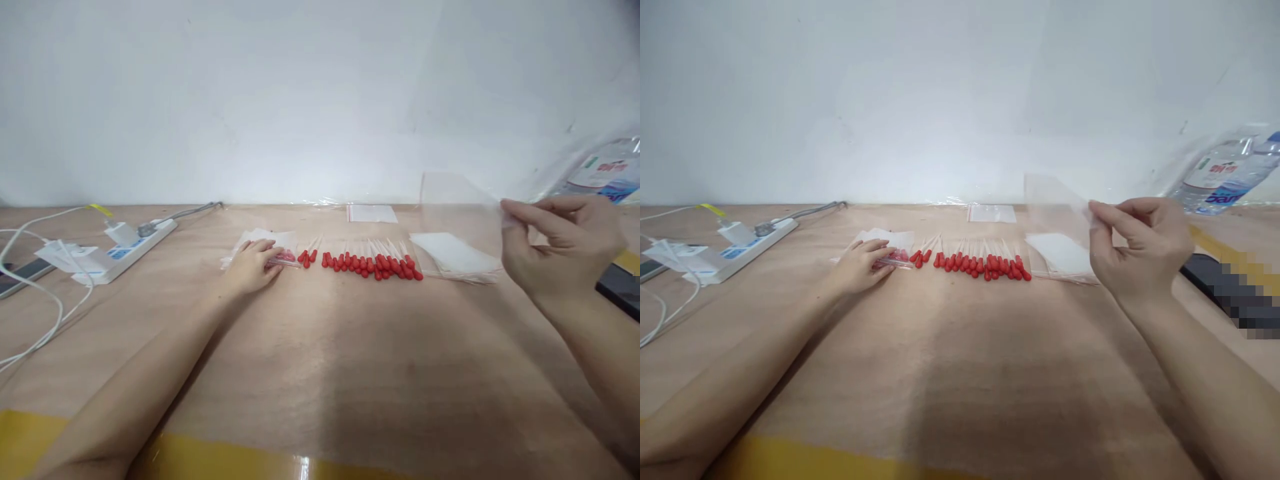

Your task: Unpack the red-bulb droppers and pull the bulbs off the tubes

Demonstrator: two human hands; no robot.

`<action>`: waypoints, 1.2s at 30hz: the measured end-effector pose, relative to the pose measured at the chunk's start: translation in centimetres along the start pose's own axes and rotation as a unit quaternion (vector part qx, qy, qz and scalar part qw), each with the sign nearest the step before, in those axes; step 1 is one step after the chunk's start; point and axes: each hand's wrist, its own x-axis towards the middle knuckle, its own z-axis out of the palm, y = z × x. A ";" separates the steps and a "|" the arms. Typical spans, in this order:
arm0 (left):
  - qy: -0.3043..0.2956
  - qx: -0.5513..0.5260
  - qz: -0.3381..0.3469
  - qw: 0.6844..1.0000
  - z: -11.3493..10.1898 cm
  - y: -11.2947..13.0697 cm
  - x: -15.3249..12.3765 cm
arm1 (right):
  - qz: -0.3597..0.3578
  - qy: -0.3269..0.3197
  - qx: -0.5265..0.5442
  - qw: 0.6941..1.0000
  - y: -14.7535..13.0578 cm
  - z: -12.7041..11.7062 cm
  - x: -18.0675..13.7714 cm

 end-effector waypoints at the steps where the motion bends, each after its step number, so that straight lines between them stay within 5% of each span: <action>1: -0.011 0.004 -0.005 1.000 0.1 0.1 0.0 | -0.023 -0.011 -0.007 1.000 1.0 0.3 -0.2; 5: -0.010 0.017 -0.014 1.000 0.5 0.5 -0.1 | -0.021 -0.187 0.005 0.982 3.5 2.7 -2.4; 8: -0.008 0.026 0.011 1.000 0.8 0.2 -0.1 | 0.011 -0.404 0.020 0.914 4.2 3.8 -3.5; 10: -0.016 0.026 0.039 0.999 1.0 -0.3 -0.2 | 0.008 -0.467 0.013 0.884 4.2 4.0 -3.5; 13: -0.019 0.018 0.079 0.997 0.7 -0.7 -0.2 | -0.005 -0.417 -0.026 0.908 3.7 3.8 -3.1; 18: -0.040 -0.027 0.168 0.985 -0.2 -0.7 0.0 | -0.035 -0.231 -0.056 0.971 2.2 4.1 -3.3; 25: -0.070 -0.089 0.212 0.971 -3.7 -1.0 0.4 | -0.112 -0.132 -0.046 0.984 0.4 4.8 -4.9; 31: -0.169 -0.204 0.208 0.941 -9.0 3.7 -1.0 | -0.170 -0.178 0.101 0.964 -3.8 4.6 -5.9; 36: -0.179 -0.352 0.193 0.898 -8.0 10.3 -2.3 | -0.200 -0.327 0.286 0.878 -7.6 3.5 -6.7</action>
